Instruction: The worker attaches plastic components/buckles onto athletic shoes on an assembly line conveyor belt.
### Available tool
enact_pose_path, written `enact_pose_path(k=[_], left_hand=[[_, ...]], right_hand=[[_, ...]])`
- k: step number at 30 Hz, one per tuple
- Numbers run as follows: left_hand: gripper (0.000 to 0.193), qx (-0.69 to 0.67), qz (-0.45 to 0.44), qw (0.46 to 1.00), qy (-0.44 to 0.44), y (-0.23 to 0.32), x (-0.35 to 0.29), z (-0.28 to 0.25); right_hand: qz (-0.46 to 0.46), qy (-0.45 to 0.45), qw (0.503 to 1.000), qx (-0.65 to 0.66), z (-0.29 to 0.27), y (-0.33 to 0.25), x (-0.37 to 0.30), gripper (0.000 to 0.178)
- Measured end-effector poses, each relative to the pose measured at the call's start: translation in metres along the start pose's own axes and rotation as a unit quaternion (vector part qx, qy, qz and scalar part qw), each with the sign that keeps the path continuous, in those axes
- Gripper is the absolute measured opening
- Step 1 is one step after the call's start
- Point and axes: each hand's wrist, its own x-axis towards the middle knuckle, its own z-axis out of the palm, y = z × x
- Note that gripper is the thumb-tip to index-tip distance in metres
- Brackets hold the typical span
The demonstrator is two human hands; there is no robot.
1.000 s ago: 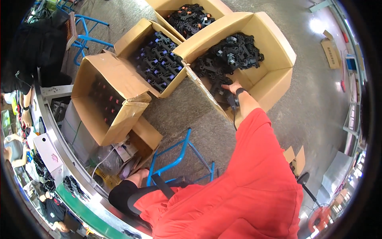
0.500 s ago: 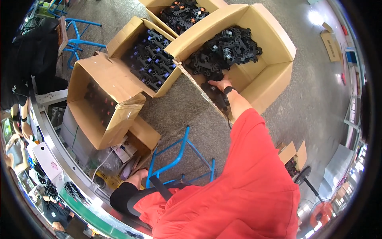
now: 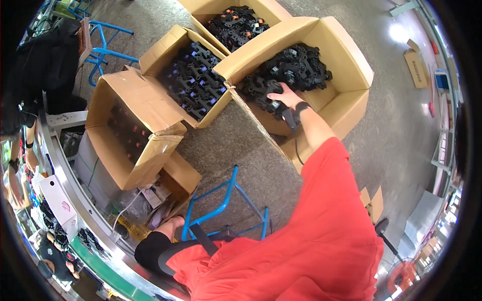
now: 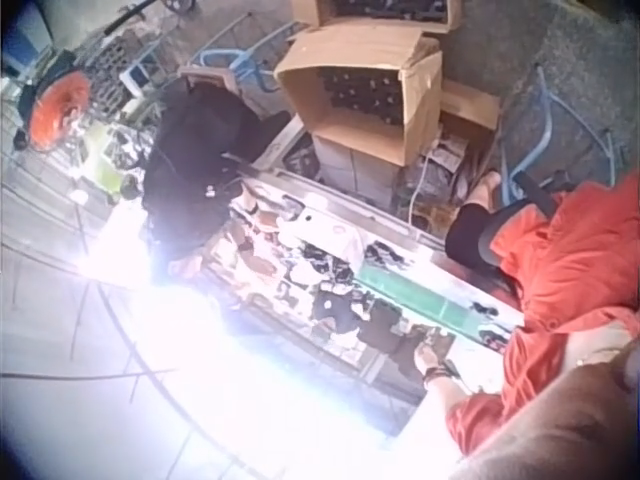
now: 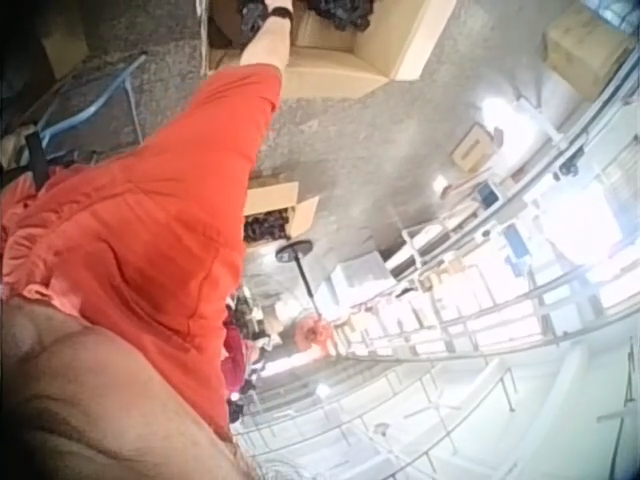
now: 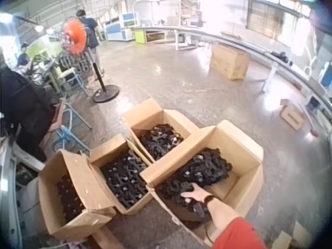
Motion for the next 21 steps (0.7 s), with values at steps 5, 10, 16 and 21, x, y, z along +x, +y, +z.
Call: enact_pose_path(k=[5,10,16,21], left_hand=[[0.046,-0.017,-0.014,1.000,0.013,-0.010,-0.008,-0.004],[0.047,-0.024,-0.028,0.999,0.017,-0.018,-0.010,-0.007],[0.049,-0.028,-0.036,0.999,0.004,-0.020,0.004,-0.005],[0.050,-0.033,-0.042,0.999,0.006,-0.024,0.008,-0.012]], right_hand=[[0.039,0.026,0.974,-0.220,0.026,-0.010,0.033,0.126],[0.112,0.028,0.947,-0.298,0.044,-0.028,0.038,0.137],[0.037,-0.004,0.962,-0.272,0.040,-0.003,0.031,0.131],[0.024,0.004,0.944,-0.330,0.058,-0.017,0.008,0.118]])
